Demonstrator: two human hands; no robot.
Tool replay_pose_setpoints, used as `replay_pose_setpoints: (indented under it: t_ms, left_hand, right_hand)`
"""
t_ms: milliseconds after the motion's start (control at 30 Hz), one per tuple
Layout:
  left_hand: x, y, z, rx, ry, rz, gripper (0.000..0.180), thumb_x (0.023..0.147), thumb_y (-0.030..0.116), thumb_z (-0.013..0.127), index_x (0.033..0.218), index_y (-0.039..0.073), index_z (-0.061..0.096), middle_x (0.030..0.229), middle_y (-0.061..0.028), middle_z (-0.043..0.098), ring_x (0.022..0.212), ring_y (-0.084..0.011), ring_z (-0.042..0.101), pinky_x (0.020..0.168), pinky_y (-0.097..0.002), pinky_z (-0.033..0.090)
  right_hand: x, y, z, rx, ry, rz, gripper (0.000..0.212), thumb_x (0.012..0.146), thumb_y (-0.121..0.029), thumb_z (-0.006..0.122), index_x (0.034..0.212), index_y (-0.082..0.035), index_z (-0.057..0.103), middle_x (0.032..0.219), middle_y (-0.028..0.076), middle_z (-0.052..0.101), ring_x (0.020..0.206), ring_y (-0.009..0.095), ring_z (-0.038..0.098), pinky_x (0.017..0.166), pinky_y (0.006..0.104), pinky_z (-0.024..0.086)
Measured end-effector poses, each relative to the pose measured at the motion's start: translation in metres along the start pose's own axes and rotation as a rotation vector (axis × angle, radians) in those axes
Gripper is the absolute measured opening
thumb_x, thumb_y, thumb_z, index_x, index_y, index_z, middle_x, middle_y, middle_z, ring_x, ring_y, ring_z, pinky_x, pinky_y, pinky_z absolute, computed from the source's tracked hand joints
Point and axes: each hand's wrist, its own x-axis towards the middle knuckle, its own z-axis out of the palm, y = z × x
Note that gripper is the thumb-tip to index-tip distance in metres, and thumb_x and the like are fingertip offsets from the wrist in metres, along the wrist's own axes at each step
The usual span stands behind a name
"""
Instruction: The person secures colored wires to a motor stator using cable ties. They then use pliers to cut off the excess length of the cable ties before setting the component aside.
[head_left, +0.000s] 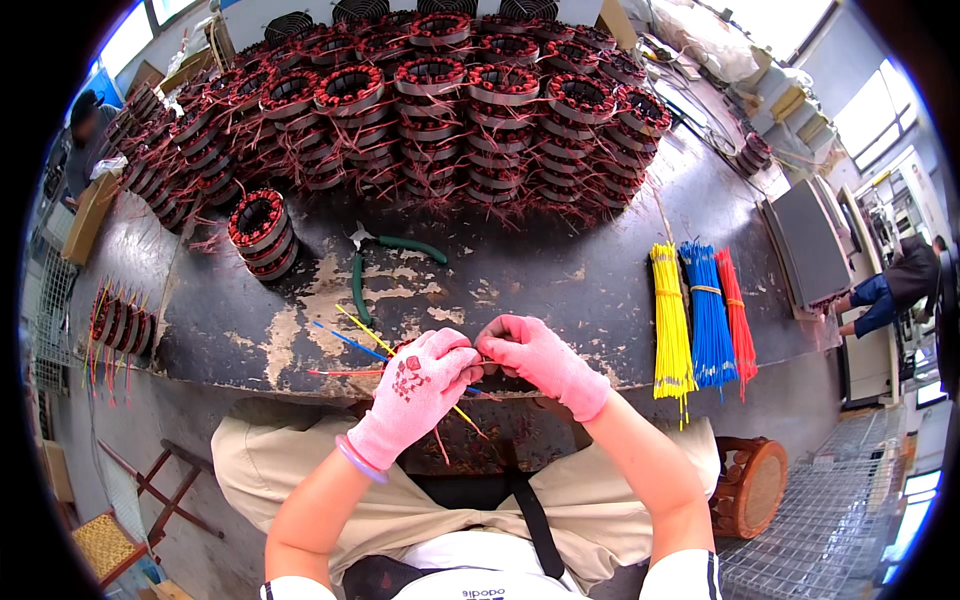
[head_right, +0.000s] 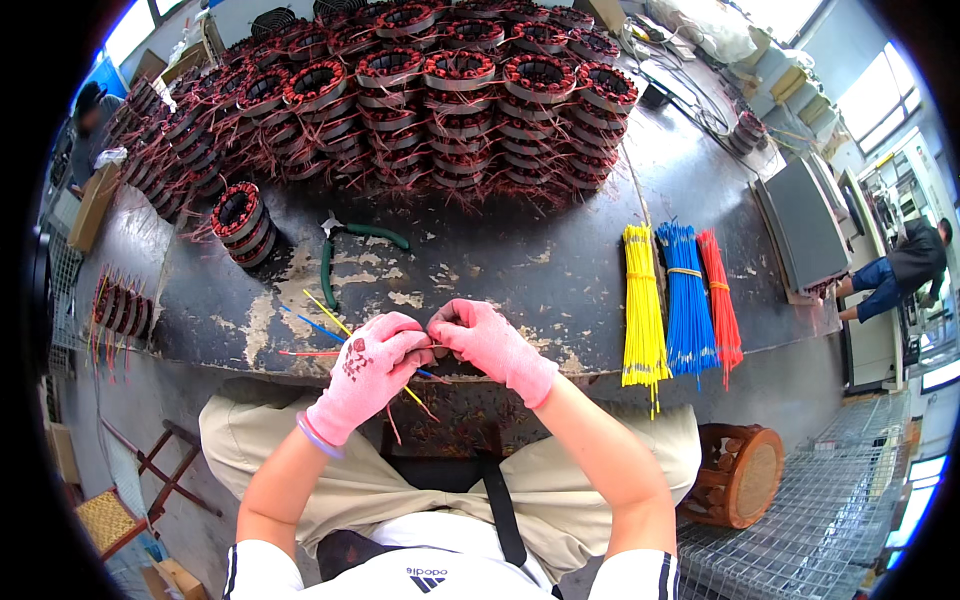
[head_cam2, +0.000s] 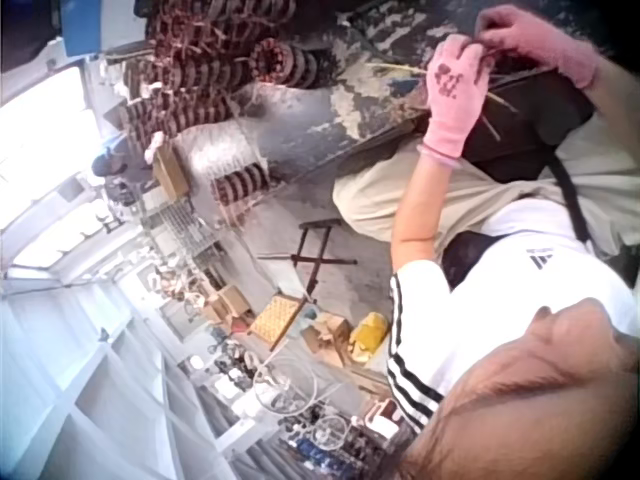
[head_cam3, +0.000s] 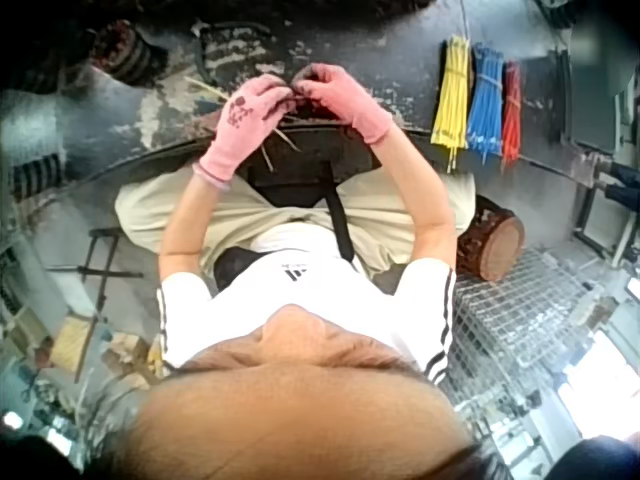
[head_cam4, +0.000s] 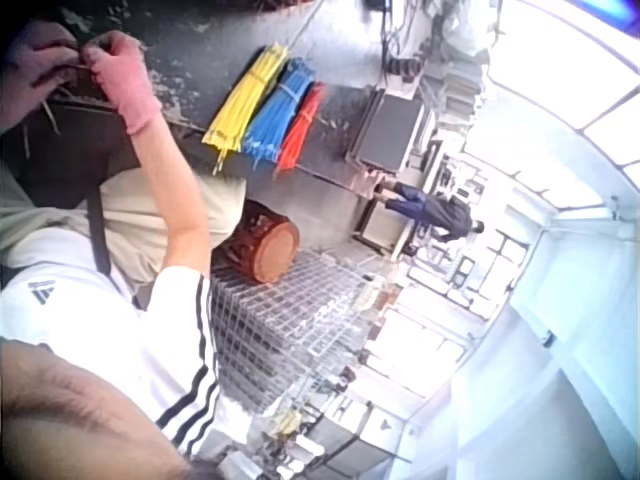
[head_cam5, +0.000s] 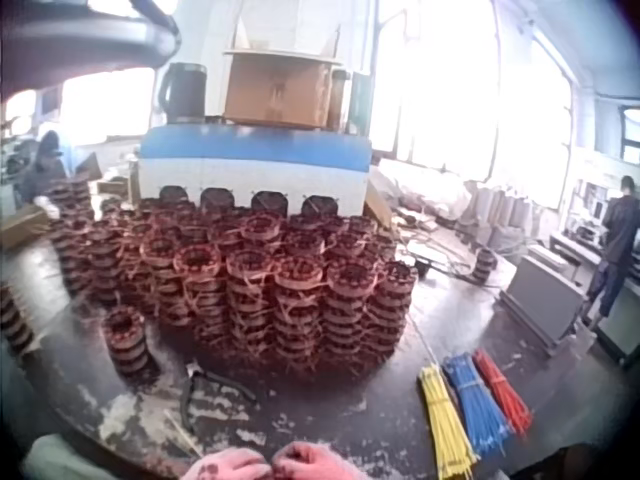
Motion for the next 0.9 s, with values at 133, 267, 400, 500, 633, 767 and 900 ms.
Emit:
replay_pose_setpoints:
  t_ms: [133,267,400,500,633,767,900]
  left_hand:
    - [-0.002,-0.001,-0.001,-0.033,-0.011,-0.042,0.017,0.082,0.008,0.074,0.097,0.005,0.068,0.101,-0.0092,0.064,0.092,-0.0316,0.064,0.079,-0.0423,0.053]
    - [-0.002,0.002,0.000,-0.064,-0.013,-0.069,0.017,0.082,0.008,0.073,0.098,0.004,0.068,0.101,-0.0100,0.065,0.093,-0.0325,0.065,0.081,-0.0424,0.053]
    - [0.000,0.001,-0.002,-0.075,-0.022,-0.066,0.018,0.083,0.008,0.073,0.100,0.004,0.068,0.102,-0.0114,0.065,0.093,-0.0334,0.065,0.081,-0.0429,0.053]
    - [0.001,0.001,-0.002,-0.085,-0.029,-0.051,0.017,0.082,0.007,0.073,0.099,0.004,0.067,0.101,-0.0115,0.064,0.092,-0.0333,0.064,0.079,-0.0430,0.053]
    - [0.002,0.001,-0.002,-0.084,-0.036,-0.043,0.016,0.081,0.006,0.073,0.096,0.005,0.066,0.098,-0.0108,0.063,0.090,-0.0328,0.064,0.077,-0.0429,0.053]
    - [-0.002,-0.001,-0.003,-0.105,-0.031,-0.052,0.016,0.081,0.006,0.074,0.095,0.005,0.066,0.098,-0.0104,0.062,0.089,-0.0326,0.064,0.076,-0.0429,0.053]
    - [0.002,0.000,0.000,-0.117,-0.016,-0.042,0.015,0.081,0.006,0.074,0.094,0.005,0.066,0.098,-0.0099,0.063,0.088,-0.0321,0.064,0.076,-0.0426,0.053]
  right_hand:
    - [-0.029,-0.004,0.008,-0.539,0.357,-0.336,0.027,0.089,-0.021,0.073,0.111,-0.007,0.067,0.100,0.008,0.073,0.076,0.020,0.071,0.070,0.0329,0.055]
    - [-0.034,0.010,0.004,-1.124,0.365,-0.778,0.044,0.080,-0.023,0.077,0.121,-0.011,0.065,0.119,0.005,0.069,0.087,0.023,0.069,0.079,0.0368,0.057]
    - [-0.024,0.013,0.005,-1.282,0.309,-0.870,0.037,0.081,-0.020,0.073,0.117,-0.010,0.066,0.114,0.006,0.069,0.085,0.024,0.067,0.078,0.0377,0.056]
    - [-0.014,0.014,-0.003,-1.052,0.150,-0.793,0.022,0.086,-0.018,0.068,0.106,-0.009,0.068,0.099,0.005,0.070,0.080,0.021,0.066,0.073,0.0353,0.054]
    - [-0.014,0.002,-0.006,0.129,-0.183,0.223,0.017,0.095,-0.020,0.059,0.094,-0.005,0.068,0.080,0.003,0.064,0.071,0.012,0.060,0.068,0.0288,0.049]
    - [-0.029,-0.033,-0.004,-0.408,-0.144,0.164,0.019,0.097,-0.021,0.058,0.098,-0.005,0.067,0.082,0.004,0.064,0.073,0.012,0.061,0.069,0.0290,0.049]
    - [-0.034,-0.006,-0.003,-1.039,0.210,-0.764,0.017,0.091,-0.015,0.066,0.104,-0.005,0.068,0.097,0.010,0.070,0.090,0.029,0.068,0.075,0.0367,0.053]
